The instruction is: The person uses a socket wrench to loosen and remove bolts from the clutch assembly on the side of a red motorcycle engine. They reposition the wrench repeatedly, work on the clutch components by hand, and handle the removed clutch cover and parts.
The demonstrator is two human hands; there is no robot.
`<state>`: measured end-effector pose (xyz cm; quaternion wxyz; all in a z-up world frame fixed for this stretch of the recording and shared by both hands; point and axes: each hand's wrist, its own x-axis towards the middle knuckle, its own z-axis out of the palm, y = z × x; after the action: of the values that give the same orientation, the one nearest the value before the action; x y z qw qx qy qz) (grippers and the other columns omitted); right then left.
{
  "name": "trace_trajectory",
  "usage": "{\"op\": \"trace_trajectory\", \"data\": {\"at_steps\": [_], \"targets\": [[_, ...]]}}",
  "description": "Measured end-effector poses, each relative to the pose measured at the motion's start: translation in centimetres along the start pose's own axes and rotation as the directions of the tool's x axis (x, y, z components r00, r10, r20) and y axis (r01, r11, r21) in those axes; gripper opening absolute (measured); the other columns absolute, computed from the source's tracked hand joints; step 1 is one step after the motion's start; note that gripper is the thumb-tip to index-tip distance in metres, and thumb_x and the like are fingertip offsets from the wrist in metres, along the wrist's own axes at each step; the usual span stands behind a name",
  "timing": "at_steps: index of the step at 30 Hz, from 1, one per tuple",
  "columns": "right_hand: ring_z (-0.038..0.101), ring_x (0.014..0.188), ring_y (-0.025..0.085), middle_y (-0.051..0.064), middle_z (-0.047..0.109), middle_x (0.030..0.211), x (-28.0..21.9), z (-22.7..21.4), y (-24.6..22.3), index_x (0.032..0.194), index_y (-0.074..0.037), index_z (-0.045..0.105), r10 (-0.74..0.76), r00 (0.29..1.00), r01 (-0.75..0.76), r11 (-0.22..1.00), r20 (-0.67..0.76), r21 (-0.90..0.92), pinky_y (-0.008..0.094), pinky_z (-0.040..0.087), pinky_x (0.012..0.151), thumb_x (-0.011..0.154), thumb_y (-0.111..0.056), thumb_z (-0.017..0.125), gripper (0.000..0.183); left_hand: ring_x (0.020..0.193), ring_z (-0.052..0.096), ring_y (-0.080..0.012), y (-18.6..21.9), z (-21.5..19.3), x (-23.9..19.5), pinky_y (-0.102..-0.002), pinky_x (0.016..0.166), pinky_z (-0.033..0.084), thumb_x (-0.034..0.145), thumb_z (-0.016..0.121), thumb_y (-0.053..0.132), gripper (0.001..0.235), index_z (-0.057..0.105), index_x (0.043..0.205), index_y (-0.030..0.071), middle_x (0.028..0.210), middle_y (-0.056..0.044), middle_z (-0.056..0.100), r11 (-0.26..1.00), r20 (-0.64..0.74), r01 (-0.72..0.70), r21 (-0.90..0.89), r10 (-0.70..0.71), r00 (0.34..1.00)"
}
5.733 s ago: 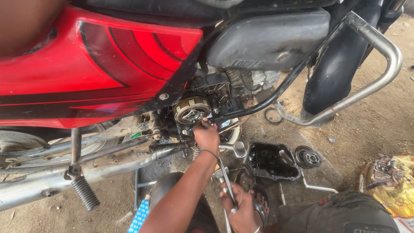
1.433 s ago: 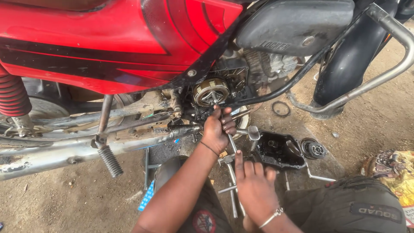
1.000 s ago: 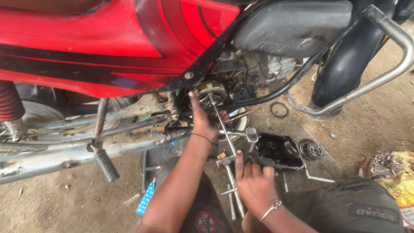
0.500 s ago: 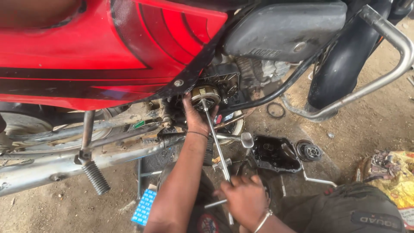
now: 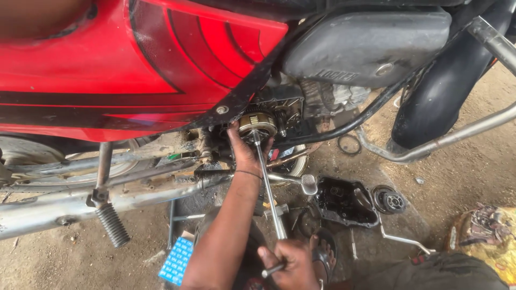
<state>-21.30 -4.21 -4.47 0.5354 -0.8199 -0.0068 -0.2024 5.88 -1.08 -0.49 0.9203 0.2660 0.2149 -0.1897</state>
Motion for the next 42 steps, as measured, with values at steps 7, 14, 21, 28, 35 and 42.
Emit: {"op": "trace_trajectory", "data": {"at_steps": [7, 14, 21, 28, 35, 42], "targets": [[0.033, 0.042, 0.009, 0.0, 0.04, 0.047, -0.6, 0.5, 1.1, 0.055, -0.009, 0.035, 0.036, 0.999, -0.036, 0.992, 0.001, 0.119, 0.033, 0.025, 0.041, 0.085, -0.01, 0.083, 0.056, 0.1, 0.068, -0.0258, -0.1, 0.0, 0.1, -0.04, 0.074, 0.059, 0.066, 0.069, 0.07, 0.082, 0.053, 0.128, 0.018, 0.116, -0.008, 0.065, 1.0, 0.012, -0.029, 0.0, 0.029, 1.0], [0.033, 0.045, 0.006, -0.002, 0.041, 0.048, -1.3, 1.2, 2.8, 0.055, -0.009, 0.037, 0.133, 0.991, -0.136, 0.937, 0.032, 0.321, 0.032, 0.024, 0.041, 0.086, -0.006, 0.083, 0.055, 0.103, 0.068, -0.0259, 0.5, 0.9, -0.5, -0.041, 0.077, 0.06, 0.067, 0.064, 0.075, 0.086, 0.051, 0.13, 0.018, 0.121, -0.01, 0.063, 0.997, -0.007, -0.062, 0.047, 0.062, 0.998], [0.037, 0.045, 0.019, 0.007, 0.041, 0.049, 0.7, -0.6, -3.6, 0.059, -0.005, 0.044, 0.067, 0.993, -0.063, 0.997, 0.094, -0.046, 0.037, 0.033, 0.042, 0.086, -0.022, 0.084, 0.051, 0.086, 0.067, -0.0312, 0.5, -1.1, -1.3, -0.044, 0.073, 0.06, 0.068, 0.048, 0.093, 0.107, 0.047, 0.132, 0.008, 0.108, -0.017, 0.061, 0.982, 0.073, 0.1, 0.158, -0.113, 0.991], [0.056, 0.045, 0.033, 0.012, 0.056, 0.05, 0.4, -2.5, -4.2, 0.057, -0.008, 0.053, 0.133, 0.958, -0.007, 0.897, 0.253, -0.443, 0.045, 0.042, 0.045, 0.084, -0.041, 0.08, 0.05, 0.071, 0.064, -0.0207, -0.7, -4.9, -0.5, -0.034, 0.059, 0.05, 0.081, 0.025, 0.094, 0.105, 0.064, 0.118, 0.005, 0.081, -0.006, 0.067, 0.948, 0.225, 0.168, 0.271, -0.232, 0.946], [0.066, 0.061, 0.032, 0.007, 0.066, 0.064, 1.5, -2.3, -4.6, 0.067, -0.013, 0.061, 0.216, 0.93, 0.04, 0.743, 0.296, -0.668, 0.048, 0.049, 0.063, 0.085, -0.047, 0.072, 0.04, 0.067, 0.058, -0.0153, -0.3, -4.9, -0.6, -0.031, 0.057, 0.045, 0.088, 0.019, 0.091, 0.098, 0.066, 0.109, 0.008, 0.077, 0.001, 0.061, 0.939, 0.29, 0.138, 0.315, -0.233, 0.928], [0.066, 0.085, 0.024, 0.006, 0.067, 0.094, -2.7, -0.1, 3.4, 0.128, -0.023, 0.062, 0.246, 0.961, -0.263, 0.954, -0.129, -0.145, 0.045, 0.05, 0.075, 0.094, -0.05, 0.065, 0.043, 0.056, 0.055, -0.0162, -1.9, -3.8, -5.7, -0.033, 0.05, 0.045, 0.101, 0.039, 0.07, 0.063, 0.058, 0.103, 0.01, 0.069, -0.003, 0.06, 0.878, 0.025, 0.265, 0.399, -0.3, 0.954]]}}
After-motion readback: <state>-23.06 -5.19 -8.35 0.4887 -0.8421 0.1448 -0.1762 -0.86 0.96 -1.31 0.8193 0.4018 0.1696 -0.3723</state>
